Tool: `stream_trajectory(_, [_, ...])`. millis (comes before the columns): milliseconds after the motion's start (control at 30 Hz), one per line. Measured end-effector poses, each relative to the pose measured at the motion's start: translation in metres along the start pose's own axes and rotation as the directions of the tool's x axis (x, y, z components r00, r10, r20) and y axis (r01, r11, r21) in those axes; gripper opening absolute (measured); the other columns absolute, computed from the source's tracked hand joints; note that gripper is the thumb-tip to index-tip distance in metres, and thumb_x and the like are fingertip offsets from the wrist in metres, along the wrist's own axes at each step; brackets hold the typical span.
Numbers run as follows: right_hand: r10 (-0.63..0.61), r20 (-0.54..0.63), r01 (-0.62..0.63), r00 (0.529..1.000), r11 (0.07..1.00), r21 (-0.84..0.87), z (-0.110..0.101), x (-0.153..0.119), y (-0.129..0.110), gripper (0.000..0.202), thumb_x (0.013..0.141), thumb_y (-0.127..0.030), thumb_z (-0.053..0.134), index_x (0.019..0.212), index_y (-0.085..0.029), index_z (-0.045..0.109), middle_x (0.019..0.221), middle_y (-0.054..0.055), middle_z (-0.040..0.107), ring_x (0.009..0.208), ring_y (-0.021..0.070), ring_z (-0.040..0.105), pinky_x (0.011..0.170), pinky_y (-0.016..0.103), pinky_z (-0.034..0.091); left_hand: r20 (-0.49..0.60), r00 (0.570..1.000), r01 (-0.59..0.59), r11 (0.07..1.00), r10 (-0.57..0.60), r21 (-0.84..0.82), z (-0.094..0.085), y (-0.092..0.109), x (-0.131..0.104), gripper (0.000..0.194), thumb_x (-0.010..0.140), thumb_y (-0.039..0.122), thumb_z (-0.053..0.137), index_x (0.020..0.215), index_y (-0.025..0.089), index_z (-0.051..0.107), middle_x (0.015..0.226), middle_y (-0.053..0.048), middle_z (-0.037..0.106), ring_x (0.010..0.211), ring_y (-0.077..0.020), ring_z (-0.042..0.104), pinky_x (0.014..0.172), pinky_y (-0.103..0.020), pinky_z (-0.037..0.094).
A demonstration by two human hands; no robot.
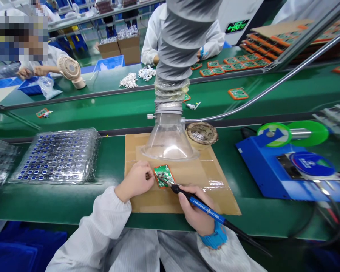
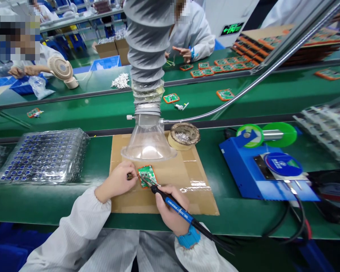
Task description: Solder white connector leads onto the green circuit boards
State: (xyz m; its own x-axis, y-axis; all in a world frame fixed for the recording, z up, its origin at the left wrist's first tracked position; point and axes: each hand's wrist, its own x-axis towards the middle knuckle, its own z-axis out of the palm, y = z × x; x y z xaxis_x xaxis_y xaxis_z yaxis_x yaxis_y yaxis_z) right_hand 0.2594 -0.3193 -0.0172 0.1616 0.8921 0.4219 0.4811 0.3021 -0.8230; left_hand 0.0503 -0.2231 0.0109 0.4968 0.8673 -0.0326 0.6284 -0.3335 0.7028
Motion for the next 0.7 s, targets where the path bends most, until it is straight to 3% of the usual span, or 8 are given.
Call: stream_trajectory(700, [-0.003,-0.051,0.003,0.999,1.0,0.001,-0.0024,-0.0012,-0.0015,0.005,0.09,-0.023,0.066,0.095,-0.024,0.068,0.084,0.003,0.074,0.073,0.018,0.073,0.065,0.027,0.059,-0.004,1.0,-0.016,1.0,0.016,0.002,0.001,-0.0016,0.001,0.021,0.079,0.006,0.062,0.063,0.019,0.057,0.082,-0.004,0.063,0.085,-0.0193,0.059,0.079,-0.034,0.047])
